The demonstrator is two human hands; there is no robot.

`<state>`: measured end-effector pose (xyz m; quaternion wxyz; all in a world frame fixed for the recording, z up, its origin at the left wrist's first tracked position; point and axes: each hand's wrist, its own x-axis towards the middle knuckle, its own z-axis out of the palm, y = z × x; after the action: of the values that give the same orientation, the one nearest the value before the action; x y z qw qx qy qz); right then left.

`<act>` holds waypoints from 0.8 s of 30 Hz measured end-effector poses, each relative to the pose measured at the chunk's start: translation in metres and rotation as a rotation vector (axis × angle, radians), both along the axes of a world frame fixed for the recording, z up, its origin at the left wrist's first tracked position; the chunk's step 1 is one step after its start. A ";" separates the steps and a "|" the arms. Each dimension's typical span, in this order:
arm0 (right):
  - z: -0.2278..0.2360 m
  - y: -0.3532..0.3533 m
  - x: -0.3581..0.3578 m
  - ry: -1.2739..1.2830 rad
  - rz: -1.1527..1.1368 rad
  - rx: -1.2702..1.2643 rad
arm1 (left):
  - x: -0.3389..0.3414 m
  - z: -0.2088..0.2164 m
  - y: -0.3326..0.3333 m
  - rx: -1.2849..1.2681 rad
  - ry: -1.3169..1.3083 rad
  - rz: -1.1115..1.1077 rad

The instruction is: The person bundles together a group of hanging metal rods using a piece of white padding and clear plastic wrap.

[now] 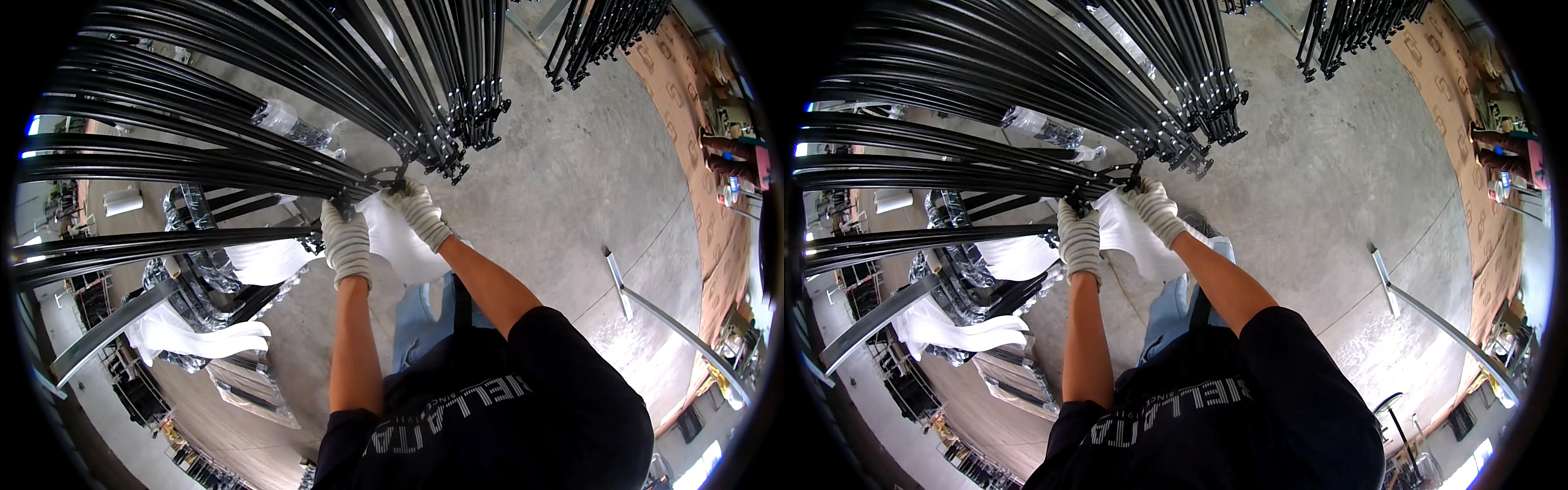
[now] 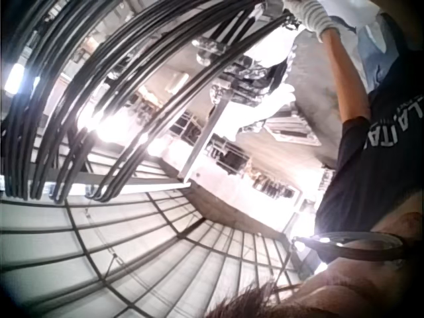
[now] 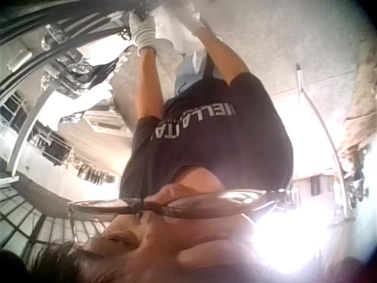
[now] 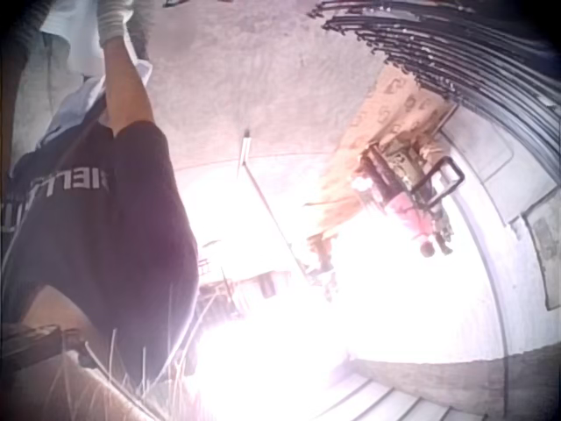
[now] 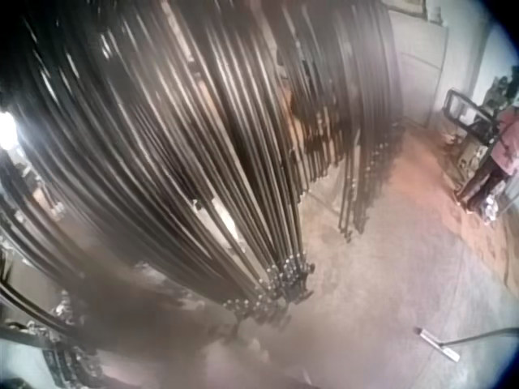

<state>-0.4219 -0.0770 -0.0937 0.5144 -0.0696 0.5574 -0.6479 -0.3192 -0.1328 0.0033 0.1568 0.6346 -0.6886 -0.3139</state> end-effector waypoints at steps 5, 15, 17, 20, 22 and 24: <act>0.016 0.003 -0.003 -0.180 0.001 -0.008 | -0.010 0.040 0.011 -0.108 -0.281 -0.101; -0.042 0.001 -0.016 0.918 0.352 -0.238 | -0.042 0.084 0.023 -0.763 -0.596 -0.708; -0.056 0.000 -0.008 0.753 0.267 -0.222 | -0.065 0.080 0.012 -0.872 -0.857 -0.905; -0.079 0.011 -0.003 1.542 0.395 0.181 | -0.093 0.041 -0.008 -0.720 -1.017 -1.038; -0.077 0.013 -0.005 1.548 0.422 0.213 | -0.107 0.024 -0.013 -0.391 -0.961 -1.039; -0.062 0.011 -0.008 1.499 0.451 0.185 | -0.107 0.020 -0.012 -0.396 -0.845 -0.936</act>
<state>-0.4298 -0.0657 -0.1556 0.1243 -0.5563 0.7797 -0.2593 -0.4262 -0.1450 0.0232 -0.1660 0.2959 -0.9388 0.0596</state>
